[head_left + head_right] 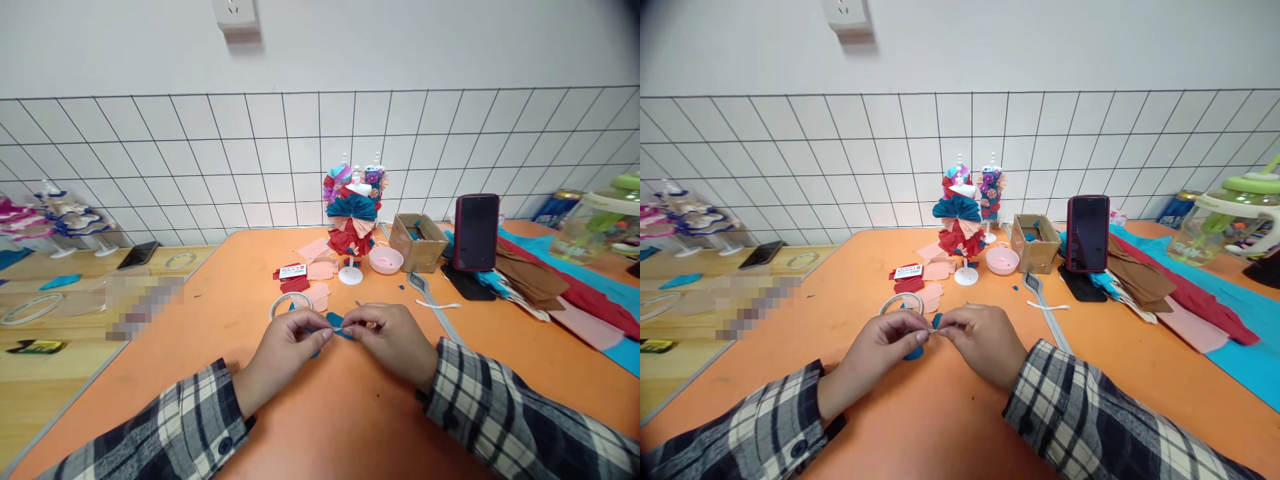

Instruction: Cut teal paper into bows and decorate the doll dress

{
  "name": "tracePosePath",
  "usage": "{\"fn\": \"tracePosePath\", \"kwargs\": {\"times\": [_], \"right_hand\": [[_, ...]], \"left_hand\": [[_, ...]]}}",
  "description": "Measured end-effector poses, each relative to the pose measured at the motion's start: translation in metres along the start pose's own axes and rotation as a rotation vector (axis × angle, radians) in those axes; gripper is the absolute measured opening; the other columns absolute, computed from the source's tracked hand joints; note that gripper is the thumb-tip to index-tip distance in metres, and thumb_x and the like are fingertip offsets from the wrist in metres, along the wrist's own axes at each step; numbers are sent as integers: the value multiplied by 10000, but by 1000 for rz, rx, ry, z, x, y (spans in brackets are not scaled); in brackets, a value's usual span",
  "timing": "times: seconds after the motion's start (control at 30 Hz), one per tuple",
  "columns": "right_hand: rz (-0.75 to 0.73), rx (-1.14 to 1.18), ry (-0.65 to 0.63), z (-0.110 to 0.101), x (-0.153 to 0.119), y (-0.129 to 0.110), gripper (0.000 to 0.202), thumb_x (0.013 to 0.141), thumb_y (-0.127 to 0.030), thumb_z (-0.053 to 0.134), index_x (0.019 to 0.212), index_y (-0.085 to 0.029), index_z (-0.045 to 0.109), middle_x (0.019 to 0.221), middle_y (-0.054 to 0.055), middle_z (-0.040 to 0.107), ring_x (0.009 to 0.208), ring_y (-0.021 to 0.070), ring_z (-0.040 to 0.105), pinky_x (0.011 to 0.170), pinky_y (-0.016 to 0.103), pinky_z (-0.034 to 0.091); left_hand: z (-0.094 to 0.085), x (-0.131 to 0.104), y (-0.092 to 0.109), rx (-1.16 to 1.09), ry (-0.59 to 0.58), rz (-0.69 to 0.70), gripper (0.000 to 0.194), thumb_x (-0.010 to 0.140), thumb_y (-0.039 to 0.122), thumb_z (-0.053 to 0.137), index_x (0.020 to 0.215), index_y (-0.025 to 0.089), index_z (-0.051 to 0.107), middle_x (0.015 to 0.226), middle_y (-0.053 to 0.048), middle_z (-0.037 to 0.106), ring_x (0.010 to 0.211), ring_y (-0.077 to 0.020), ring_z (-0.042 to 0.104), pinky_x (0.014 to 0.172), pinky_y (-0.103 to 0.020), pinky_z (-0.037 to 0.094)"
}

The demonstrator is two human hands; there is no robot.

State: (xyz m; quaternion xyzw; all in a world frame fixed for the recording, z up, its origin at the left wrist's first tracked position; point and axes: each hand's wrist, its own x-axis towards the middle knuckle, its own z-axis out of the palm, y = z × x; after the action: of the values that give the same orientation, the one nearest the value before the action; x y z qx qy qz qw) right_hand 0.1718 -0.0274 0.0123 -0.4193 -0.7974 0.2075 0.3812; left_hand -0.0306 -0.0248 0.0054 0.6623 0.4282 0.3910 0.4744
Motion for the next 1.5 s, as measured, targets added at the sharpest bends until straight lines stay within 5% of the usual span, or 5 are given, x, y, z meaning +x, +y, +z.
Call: {"fn": "tracePosePath", "kwargs": {"times": [0.27,0.6,1.17,1.33,1.5], "right_hand": [[40,-191,-11,-8,2,4,162,840,-175,586,826,-236,735,768,-4,727,709,162,636,638,266,432],[113,-143,-98,2,-6,-6,134,808,-239,604,799,-251,738,731,-20,729,645,152,624,613,268,444],[267,-213,17,-45,8,49,245,844,-285,562,1006,-237,740,876,30,747,734,186,656,657,304,506],[13,-232,27,-39,1,47,426,863,-304,542,1280,-222,576,1206,92,638,969,221,608,736,343,516],[-323,-317,-91,-11,-10,17,391,834,-364,638,1200,-227,611,1234,97,601,1111,262,509,956,440,395]], "left_hand": [[-4,3,-11,305,128,134,527,760,265,725,1269,301,594,998,-50,660,890,-223,607,718,-316,470],[-11,-2,5,839,8,548,168,842,309,646,979,335,739,1070,-51,690,1144,-303,510,1031,-498,241],[-6,-3,-10,535,-86,353,405,880,291,591,1283,330,586,1110,-80,658,1030,-282,545,893,-437,375],[-4,-2,-7,584,-85,340,391,854,305,630,1245,297,618,1065,-87,634,984,-268,547,850,-408,404],[5,-6,0,638,-121,382,292,857,283,623,1141,238,670,1026,-92,649,960,-254,550,843,-387,416]]}}
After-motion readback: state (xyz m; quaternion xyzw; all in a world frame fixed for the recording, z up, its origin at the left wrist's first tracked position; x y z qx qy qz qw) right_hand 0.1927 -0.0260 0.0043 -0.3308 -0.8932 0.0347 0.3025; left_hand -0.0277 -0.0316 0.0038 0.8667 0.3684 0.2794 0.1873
